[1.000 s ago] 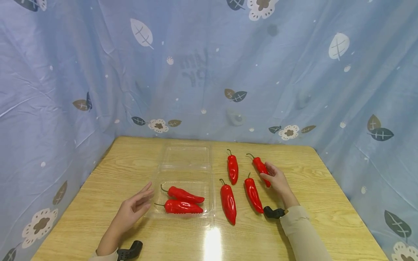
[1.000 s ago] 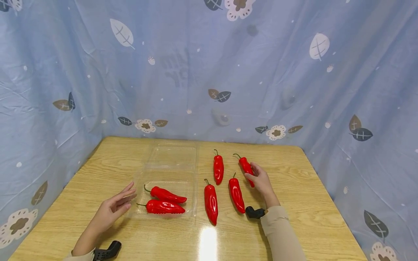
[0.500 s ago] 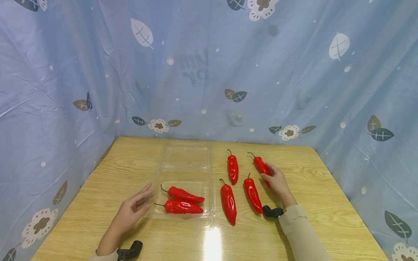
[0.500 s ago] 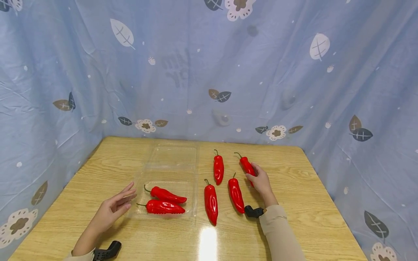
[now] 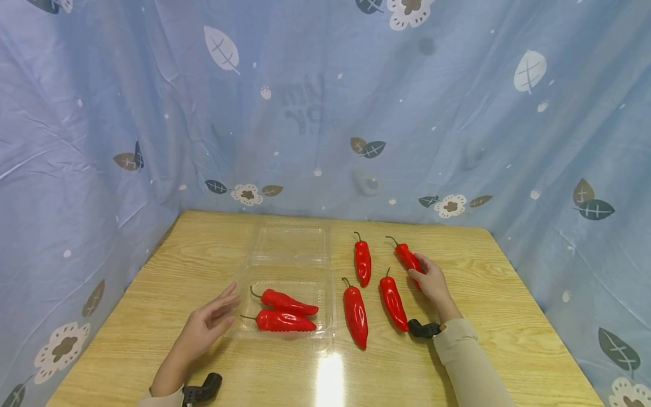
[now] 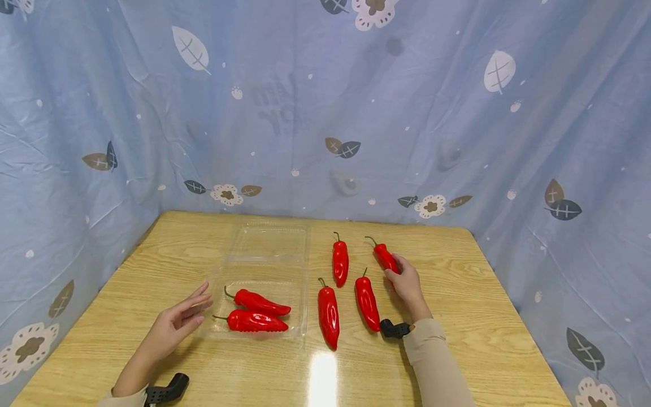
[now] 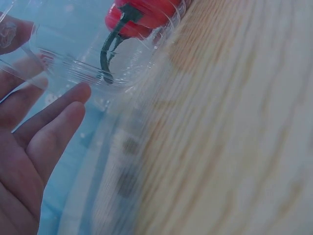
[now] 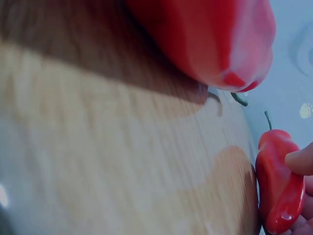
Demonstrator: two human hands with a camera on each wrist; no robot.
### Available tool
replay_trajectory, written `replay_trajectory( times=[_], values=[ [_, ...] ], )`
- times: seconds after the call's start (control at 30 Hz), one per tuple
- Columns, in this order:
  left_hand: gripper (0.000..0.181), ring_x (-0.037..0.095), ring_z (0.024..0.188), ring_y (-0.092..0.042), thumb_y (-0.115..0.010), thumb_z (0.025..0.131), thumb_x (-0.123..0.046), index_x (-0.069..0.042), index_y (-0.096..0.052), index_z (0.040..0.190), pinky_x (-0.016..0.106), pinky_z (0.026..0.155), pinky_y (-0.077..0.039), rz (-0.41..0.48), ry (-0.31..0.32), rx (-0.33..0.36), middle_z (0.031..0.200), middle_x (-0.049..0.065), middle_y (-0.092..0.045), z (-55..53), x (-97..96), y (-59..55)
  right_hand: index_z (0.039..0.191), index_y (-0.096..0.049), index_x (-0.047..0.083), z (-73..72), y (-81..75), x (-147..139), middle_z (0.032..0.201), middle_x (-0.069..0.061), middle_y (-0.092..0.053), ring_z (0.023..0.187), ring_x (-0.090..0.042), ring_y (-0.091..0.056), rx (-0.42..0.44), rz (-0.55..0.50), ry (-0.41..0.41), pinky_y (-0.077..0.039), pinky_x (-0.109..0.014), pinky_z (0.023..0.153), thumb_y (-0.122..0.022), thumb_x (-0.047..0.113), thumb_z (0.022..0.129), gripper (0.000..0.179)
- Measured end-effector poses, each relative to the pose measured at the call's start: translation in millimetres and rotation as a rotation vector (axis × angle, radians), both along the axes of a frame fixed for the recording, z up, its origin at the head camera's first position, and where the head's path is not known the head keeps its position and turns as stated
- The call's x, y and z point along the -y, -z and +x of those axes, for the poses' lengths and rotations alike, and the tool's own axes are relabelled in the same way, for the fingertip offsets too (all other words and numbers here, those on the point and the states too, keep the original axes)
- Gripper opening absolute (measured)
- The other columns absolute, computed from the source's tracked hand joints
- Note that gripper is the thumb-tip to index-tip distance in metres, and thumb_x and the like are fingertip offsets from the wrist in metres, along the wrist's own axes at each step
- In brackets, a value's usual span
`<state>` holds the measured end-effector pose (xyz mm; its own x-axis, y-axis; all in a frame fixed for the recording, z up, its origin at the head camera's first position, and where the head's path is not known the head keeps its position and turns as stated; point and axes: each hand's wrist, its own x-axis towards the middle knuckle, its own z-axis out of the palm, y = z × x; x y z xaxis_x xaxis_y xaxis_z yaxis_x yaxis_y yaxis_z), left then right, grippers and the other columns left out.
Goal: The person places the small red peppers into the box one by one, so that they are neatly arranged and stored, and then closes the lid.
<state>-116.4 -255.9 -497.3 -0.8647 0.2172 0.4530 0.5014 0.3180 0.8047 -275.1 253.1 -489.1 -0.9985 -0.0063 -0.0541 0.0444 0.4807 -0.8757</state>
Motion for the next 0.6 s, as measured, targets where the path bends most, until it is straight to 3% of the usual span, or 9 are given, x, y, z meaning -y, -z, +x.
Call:
replay_trajectory(
  times=[0.27,0.6],
  values=[
    [0.040,0.002,0.118,-0.055,-0.058,0.088,0.008,0.013,-0.050,0.128,0.013,0.091,-0.050,0.005,0.002,0.008,0.149,0.016,-0.038,-0.2,-0.2,1.0,0.145,-0.033,-0.002,-0.4,1.1,0.3,0.148,-0.025,-0.036,0.136,-0.038,-0.034,-0.009,0.021,0.015,-0.030,-0.051,0.114,-0.050,0.005,0.095,0.053],
    [0.039,0.001,0.118,-0.054,-0.059,0.089,0.006,0.013,-0.052,0.126,0.012,0.091,-0.049,-0.001,-0.011,0.009,0.147,0.021,-0.038,-0.1,-0.6,0.8,0.144,-0.035,-0.002,1.4,-1.2,0.7,0.147,-0.025,-0.036,0.136,-0.038,-0.033,-0.020,0.026,0.043,-0.031,-0.051,0.114,-0.048,0.007,0.096,0.050]
  ],
)
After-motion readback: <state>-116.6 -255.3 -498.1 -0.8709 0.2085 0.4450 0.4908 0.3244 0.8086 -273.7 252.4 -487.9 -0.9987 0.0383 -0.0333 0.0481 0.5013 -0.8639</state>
